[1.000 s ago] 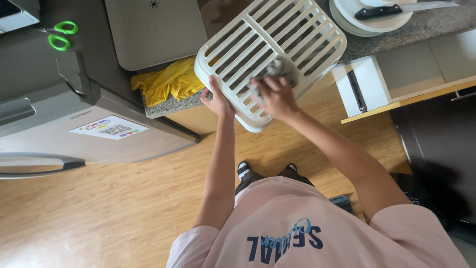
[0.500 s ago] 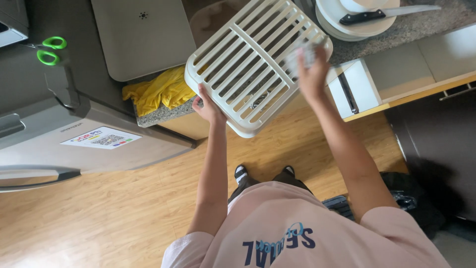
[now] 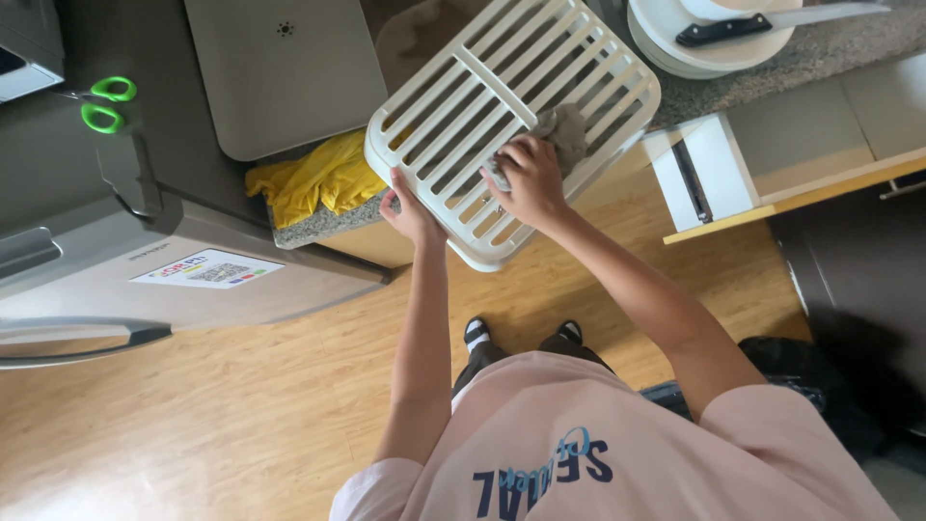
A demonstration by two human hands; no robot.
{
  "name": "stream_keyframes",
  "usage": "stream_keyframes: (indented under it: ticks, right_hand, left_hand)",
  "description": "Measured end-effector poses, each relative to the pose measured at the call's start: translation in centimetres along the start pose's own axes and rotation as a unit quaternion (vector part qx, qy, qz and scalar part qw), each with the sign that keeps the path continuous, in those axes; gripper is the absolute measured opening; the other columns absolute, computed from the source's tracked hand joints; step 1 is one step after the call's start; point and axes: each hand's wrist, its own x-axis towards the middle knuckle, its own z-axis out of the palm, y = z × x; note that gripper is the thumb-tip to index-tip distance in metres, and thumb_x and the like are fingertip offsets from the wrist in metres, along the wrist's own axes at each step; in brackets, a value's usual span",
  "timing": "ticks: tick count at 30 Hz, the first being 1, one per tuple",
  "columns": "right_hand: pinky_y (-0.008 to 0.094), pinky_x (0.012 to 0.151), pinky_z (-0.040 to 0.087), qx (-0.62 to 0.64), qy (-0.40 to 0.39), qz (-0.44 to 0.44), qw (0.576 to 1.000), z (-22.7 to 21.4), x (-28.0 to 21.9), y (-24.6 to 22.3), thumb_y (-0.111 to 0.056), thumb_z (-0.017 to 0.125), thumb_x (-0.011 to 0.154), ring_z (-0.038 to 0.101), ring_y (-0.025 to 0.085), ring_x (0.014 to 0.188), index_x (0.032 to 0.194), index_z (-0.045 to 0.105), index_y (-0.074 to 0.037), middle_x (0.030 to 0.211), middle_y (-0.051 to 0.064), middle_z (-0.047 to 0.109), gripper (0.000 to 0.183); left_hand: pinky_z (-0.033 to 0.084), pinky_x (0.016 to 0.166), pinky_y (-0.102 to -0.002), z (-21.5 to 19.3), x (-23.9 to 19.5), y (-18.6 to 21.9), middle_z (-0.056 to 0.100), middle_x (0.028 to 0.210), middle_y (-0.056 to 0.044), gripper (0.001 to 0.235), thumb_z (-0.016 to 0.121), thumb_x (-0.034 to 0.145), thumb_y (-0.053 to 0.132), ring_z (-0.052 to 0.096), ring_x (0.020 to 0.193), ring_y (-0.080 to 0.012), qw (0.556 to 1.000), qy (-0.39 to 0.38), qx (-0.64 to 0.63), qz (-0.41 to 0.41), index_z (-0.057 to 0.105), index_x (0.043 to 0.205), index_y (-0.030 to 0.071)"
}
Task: Wipe a plastic dish rack and a tray with a cloth.
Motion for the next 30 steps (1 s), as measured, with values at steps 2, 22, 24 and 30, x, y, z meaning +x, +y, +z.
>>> stream_keyframes:
  ticks: [2,22,24,30]
  right_hand:
    - [0.041,0.081,0.049,0.038,0.011,-0.01,0.999,-0.6,0.0,0.7,-0.027,0.079,0.084,0.065,0.028,0.104,0.088,0.073,-0.013,0.1,0.001,0.069,0.015]
    - [0.042,0.088,0.045,0.442,0.013,0.245,0.863,-0.9,-1.1,-9.5,-0.024,0.081,0.09,0.066,0.029,0.099,0.103,0.072,-0.006,0.101,0.007,0.066,0.024]
    - [0.031,0.062,0.041,0.612,-0.011,0.286,0.737,-8.4,4.8,-6.6,-0.029,0.072,0.097,0.056,0.016,0.073,0.099,0.069,-0.01,0.084,0.0,0.06,0.019]
    - [0.037,0.091,0.06,0.602,0.185,0.474,0.615,-15.3,5.8,5.9,-0.045,0.069,0.09,0.065,0.019,0.101,0.113,0.056,-0.013,0.108,0.005,0.063,0.041]
  left_hand:
    - [0.054,0.052,-0.021,0.2,0.5,-0.1,0.067,0.083,-0.013,0.069,0.087,0.073,0.062,0.064,0.065,-0.0144,1.0,0.001,0.0,0.004,0.053,0.111,0.015]
    - [0.055,0.057,-0.023,-0.3,1.6,-0.6,0.068,0.087,-0.014,0.074,0.086,0.071,0.067,0.065,0.068,-0.0153,0.999,-0.007,0.039,-0.011,0.055,0.114,0.016]
    - [0.055,0.058,-0.023,-0.2,1.1,-0.1,0.068,0.088,-0.015,0.074,0.086,0.071,0.067,0.065,0.069,-0.0153,0.999,-0.01,0.038,-0.015,0.055,0.115,0.015]
    - [0.059,0.09,-0.039,-1.4,-1.2,2.5,0.057,0.12,-0.023,0.073,0.071,0.074,0.056,0.067,0.107,-0.0308,0.993,-0.112,-0.009,-0.046,0.037,0.119,0.01]
